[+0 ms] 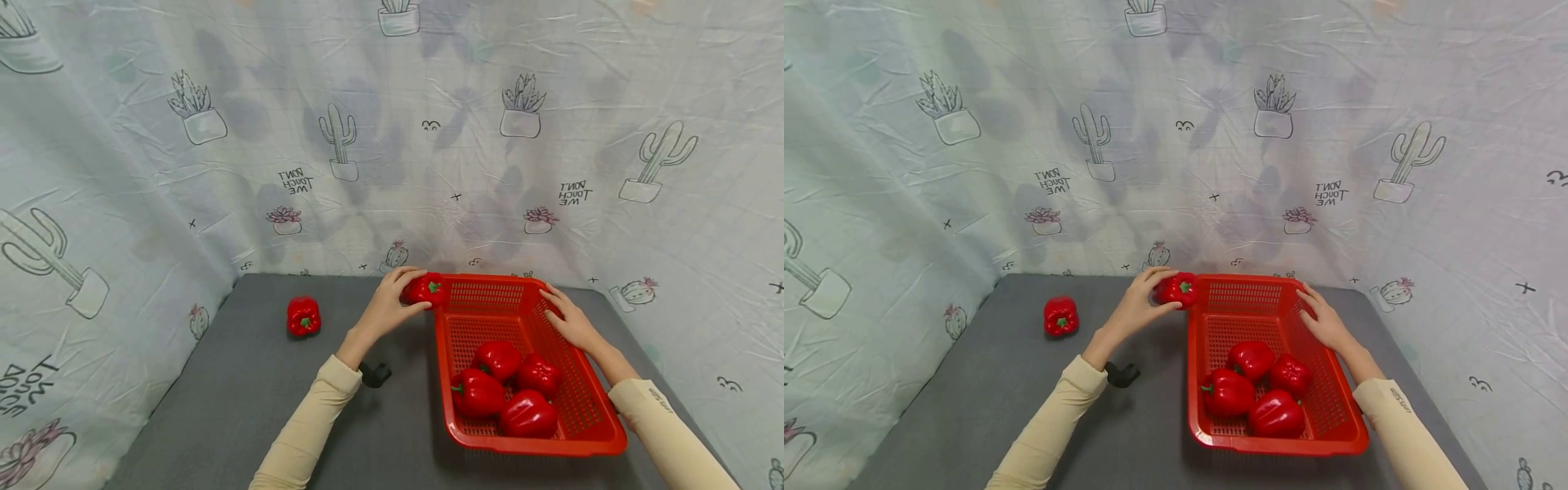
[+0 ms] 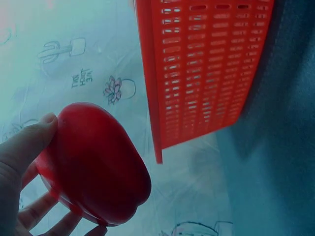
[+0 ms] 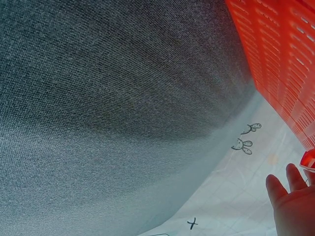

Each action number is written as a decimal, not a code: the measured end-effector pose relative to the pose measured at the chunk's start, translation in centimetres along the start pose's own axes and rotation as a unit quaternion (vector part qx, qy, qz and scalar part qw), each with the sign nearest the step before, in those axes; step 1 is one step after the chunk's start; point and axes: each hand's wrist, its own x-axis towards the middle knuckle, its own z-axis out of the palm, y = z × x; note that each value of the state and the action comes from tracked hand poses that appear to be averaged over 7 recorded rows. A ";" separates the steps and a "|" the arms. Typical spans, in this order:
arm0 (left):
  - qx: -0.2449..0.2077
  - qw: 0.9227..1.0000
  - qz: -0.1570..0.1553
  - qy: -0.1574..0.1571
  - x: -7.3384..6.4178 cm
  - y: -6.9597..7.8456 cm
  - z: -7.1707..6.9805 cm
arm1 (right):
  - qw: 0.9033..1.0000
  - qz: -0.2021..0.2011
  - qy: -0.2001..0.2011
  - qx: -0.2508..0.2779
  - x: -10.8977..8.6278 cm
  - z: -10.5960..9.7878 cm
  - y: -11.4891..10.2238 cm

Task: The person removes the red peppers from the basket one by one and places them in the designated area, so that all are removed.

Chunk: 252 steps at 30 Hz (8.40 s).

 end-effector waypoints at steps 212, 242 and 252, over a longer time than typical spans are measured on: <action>0.088 0.943 0.126 -0.296 3.0 3.9 6.2 | 1.000 0.007 0.006 0.003 0.3 0.2 -0.5; 0.153 0.886 0.134 -0.416 3.2 6.7 11.4 | 1.000 0.001 0.017 0.004 0.2 0.4 -0.5; 0.174 0.872 0.140 -0.437 3.7 7.4 12.9 | 1.000 0.001 0.015 0.005 0.4 0.1 -0.8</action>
